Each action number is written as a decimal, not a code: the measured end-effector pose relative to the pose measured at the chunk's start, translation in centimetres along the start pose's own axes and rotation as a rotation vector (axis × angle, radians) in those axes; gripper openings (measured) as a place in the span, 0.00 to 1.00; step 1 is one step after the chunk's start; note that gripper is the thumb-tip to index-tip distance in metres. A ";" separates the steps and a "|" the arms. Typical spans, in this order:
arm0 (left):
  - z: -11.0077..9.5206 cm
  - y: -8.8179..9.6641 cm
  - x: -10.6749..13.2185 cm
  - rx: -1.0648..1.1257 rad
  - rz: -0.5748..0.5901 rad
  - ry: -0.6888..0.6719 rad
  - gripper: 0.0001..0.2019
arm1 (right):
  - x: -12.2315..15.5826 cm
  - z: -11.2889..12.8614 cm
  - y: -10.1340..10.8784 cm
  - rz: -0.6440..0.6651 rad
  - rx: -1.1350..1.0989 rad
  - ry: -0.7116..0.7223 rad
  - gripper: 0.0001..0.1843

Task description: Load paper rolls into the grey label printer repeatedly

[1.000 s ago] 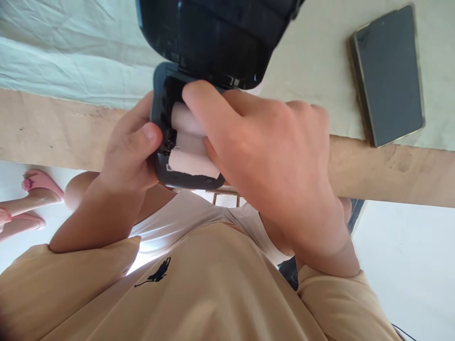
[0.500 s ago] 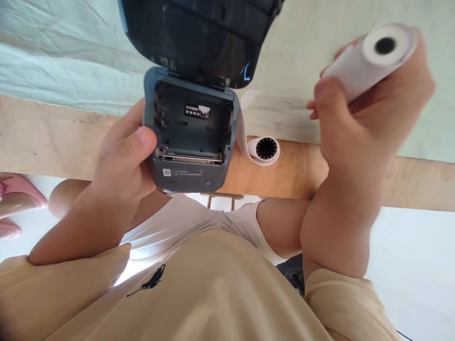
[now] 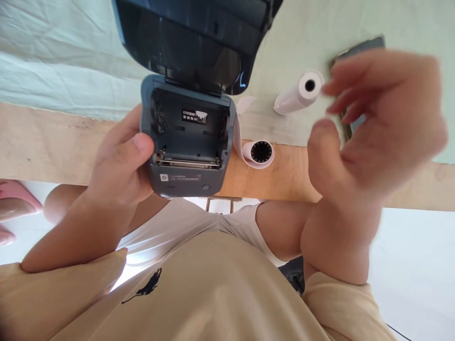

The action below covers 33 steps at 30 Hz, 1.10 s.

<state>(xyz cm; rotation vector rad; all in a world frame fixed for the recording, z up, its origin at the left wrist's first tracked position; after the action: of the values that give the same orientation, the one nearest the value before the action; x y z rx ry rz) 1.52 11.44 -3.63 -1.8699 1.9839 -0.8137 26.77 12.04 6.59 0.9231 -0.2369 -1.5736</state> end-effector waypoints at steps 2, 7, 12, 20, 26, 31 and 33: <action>0.2 0.4 1.0 -0.021 0.039 -0.001 0.26 | 0.7 1.7 -1.1 0.179 -0.029 0.050 0.23; 0.0 0.1 2.6 -0.082 0.211 0.009 0.17 | 2.7 3.0 -5.5 0.553 0.085 0.239 0.21; -0.1 0.8 2.2 -0.073 0.091 0.090 0.26 | 2.8 2.7 -6.0 0.409 0.095 0.290 0.18; 0.0 0.3 1.6 -0.085 -0.017 0.079 0.26 | 2.8 2.2 -5.9 0.327 0.094 0.280 0.26; 0.4 -1.8 -0.1 -0.070 -0.020 0.029 0.27 | 3.0 1.2 -5.6 0.269 0.164 0.256 0.25; 0.6 -0.4 0.5 -0.110 0.016 0.033 0.25 | 3.5 1.4 -6.0 0.315 0.157 0.260 0.30; 0.2 0.1 0.9 -0.114 0.044 0.006 0.24 | 3.5 1.6 -5.6 0.262 0.193 0.292 0.26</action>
<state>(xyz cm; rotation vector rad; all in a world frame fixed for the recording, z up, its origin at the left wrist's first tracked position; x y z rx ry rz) 1.45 10.52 -3.73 -1.8791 2.1083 -0.7080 21.69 9.70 2.73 1.2077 -0.2924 -1.1735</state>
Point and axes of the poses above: each hand's wrist, its own x-axis away from the middle knuckle, its own y-axis out of the back of the hand, z = x × y, the point moved 10 cm from there along -x, towards the middle knuckle, and after that the axes turned 4 degrees about -y, right-handed, at the moved point
